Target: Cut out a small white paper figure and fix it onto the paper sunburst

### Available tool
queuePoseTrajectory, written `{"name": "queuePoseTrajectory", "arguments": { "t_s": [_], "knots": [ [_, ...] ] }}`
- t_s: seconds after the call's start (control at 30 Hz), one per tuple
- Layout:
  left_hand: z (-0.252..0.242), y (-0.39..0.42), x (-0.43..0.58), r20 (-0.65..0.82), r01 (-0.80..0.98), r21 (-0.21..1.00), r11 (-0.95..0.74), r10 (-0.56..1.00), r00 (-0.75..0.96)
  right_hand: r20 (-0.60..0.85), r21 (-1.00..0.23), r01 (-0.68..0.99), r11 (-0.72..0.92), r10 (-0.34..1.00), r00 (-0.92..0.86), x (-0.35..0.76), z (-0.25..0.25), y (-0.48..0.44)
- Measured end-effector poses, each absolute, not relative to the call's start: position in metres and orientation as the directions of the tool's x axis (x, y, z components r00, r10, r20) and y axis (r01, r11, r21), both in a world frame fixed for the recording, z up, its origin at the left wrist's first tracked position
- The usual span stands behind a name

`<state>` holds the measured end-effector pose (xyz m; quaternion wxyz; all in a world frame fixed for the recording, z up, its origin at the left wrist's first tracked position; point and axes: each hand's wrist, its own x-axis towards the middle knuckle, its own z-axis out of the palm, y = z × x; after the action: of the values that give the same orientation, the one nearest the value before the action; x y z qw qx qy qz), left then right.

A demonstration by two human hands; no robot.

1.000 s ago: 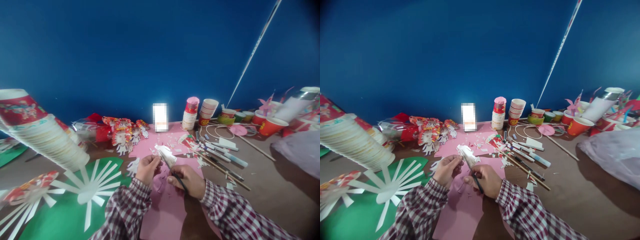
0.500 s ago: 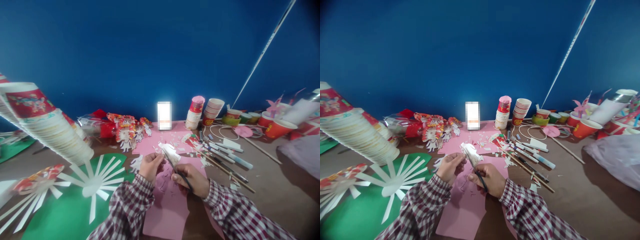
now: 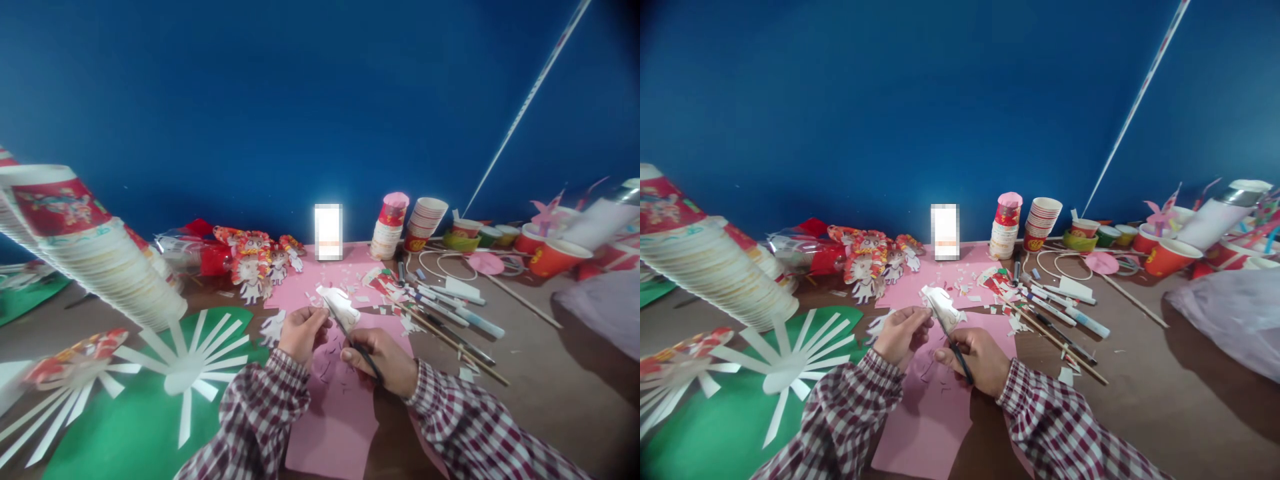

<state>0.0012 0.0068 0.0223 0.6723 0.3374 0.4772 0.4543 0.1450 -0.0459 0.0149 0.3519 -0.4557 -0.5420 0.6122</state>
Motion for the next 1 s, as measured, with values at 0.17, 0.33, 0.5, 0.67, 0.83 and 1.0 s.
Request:
{"name": "queuePoseTrajectory", "arguments": {
  "t_s": [0.17,0.33,0.5,0.67,0.83,1.0],
  "knots": [
    [0.0263,0.0069,0.0006,-0.333,-0.177,0.924,0.339,0.941,0.064,-0.199,-0.979,0.095,-0.178,0.921,-0.334,0.1461,0.0185,-0.0449],
    [0.0293,0.0070,0.0005,-0.296,-0.162,0.941,0.298,0.954,0.039,-0.196,-0.980,0.098,-0.172,0.918,-0.346,0.1476,0.0177,-0.0451],
    [0.0266,0.0076,0.0009,-0.308,-0.257,0.911,0.322,0.947,0.096,-0.196,-0.975,0.166,-0.147,0.923,-0.331,0.1481,0.0165,-0.0449],
    [0.0227,0.0089,0.0000,-0.302,-0.284,0.901,0.328,0.944,0.132,-0.050,-0.905,0.424,0.048,0.975,-0.217,0.1476,0.0185,-0.0463],
    [0.0235,0.0076,0.0018,-0.292,-0.283,0.906,0.316,0.948,0.122,0.069,-0.792,0.593,0.145,0.986,-0.150,0.1470,0.0174,-0.0485],
    [0.0265,0.0058,0.0031,-0.301,-0.267,0.909,0.320,0.947,0.109,0.092,-0.769,0.618,0.163,0.985,-0.146,0.1479,0.0146,-0.0483]
  ]
}}
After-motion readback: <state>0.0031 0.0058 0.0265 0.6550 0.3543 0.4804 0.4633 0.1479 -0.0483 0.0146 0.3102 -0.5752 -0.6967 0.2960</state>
